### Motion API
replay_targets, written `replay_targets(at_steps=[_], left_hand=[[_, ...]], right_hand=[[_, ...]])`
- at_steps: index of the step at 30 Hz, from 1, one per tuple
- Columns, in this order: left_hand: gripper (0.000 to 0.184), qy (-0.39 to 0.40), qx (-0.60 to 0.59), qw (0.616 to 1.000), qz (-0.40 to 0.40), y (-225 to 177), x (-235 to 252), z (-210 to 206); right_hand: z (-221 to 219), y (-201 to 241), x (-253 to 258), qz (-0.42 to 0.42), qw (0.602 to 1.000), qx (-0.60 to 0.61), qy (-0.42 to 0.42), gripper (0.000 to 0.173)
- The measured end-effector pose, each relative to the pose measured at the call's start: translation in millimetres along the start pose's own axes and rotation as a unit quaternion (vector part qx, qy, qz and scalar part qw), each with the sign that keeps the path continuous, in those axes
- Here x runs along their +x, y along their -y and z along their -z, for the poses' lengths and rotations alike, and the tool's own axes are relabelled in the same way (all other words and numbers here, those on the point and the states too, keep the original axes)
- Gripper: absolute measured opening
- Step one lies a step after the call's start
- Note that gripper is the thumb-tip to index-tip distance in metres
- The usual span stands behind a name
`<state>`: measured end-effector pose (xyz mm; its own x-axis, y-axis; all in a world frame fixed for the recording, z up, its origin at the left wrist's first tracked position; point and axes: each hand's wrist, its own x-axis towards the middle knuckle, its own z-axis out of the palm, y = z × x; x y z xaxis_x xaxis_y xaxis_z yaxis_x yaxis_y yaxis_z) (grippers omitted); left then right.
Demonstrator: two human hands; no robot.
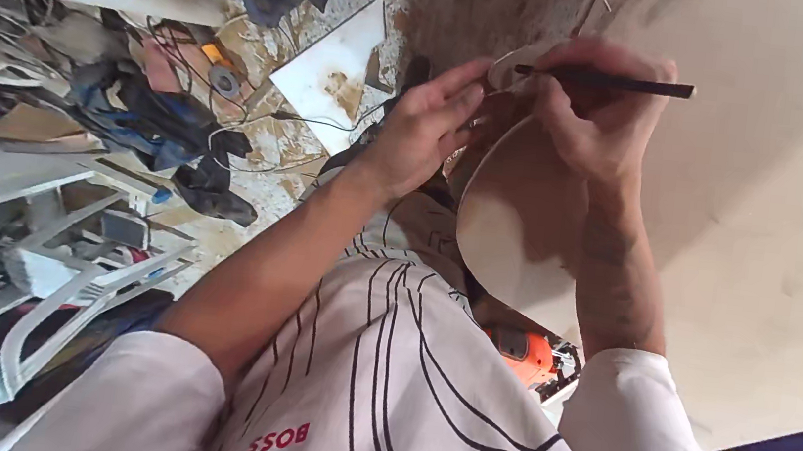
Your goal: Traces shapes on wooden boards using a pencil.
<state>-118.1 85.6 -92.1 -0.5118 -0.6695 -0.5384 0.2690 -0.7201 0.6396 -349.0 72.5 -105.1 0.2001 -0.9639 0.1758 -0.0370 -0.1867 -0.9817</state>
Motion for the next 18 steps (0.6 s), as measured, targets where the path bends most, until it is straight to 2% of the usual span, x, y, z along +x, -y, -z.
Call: replay_targets(at_steps=[4, 9, 11, 14, 16, 18], left_hand=[[0.045, -0.004, -0.078, 0.997, 0.02, -1.2, 16.3, -3.4], [0.046, 0.017, -0.062, 0.997, 0.038, -0.7, 14.0, -8.6], [0.047, 0.017, -0.082, 0.996, 0.04, 4.0, 16.9, -8.7], [0.053, 0.006, -0.095, 0.995, 0.042, 5.5, 18.0, -15.0], [0.057, -0.026, -0.061, 0.996, 0.055, 6.5, 12.0, -11.2], [0.056, -0.07, 0.026, 0.995, 0.065, 8.8, 0.9, -2.7]], right_hand=[[0.3, -2.1, -0.2, -0.004, 1.0, 0.01, -0.004, 0.016], [-1.1, 8.2, -1.7, -0.013, 1.0, 0.01, -0.024, 0.013], [-3.3, 17.2, -10.1, -0.047, 0.997, 0.024, -0.064, 0.011], [-1.6, 34.8, -16.5, 0.0, 0.986, 0.057, -0.154, 0.012], [-0.6, 54.0, -35.8, 0.008, 0.974, 0.085, -0.208, 0.014], [0.2, 79.4, -62.9, 0.007, 0.966, 0.096, -0.242, 0.016]])
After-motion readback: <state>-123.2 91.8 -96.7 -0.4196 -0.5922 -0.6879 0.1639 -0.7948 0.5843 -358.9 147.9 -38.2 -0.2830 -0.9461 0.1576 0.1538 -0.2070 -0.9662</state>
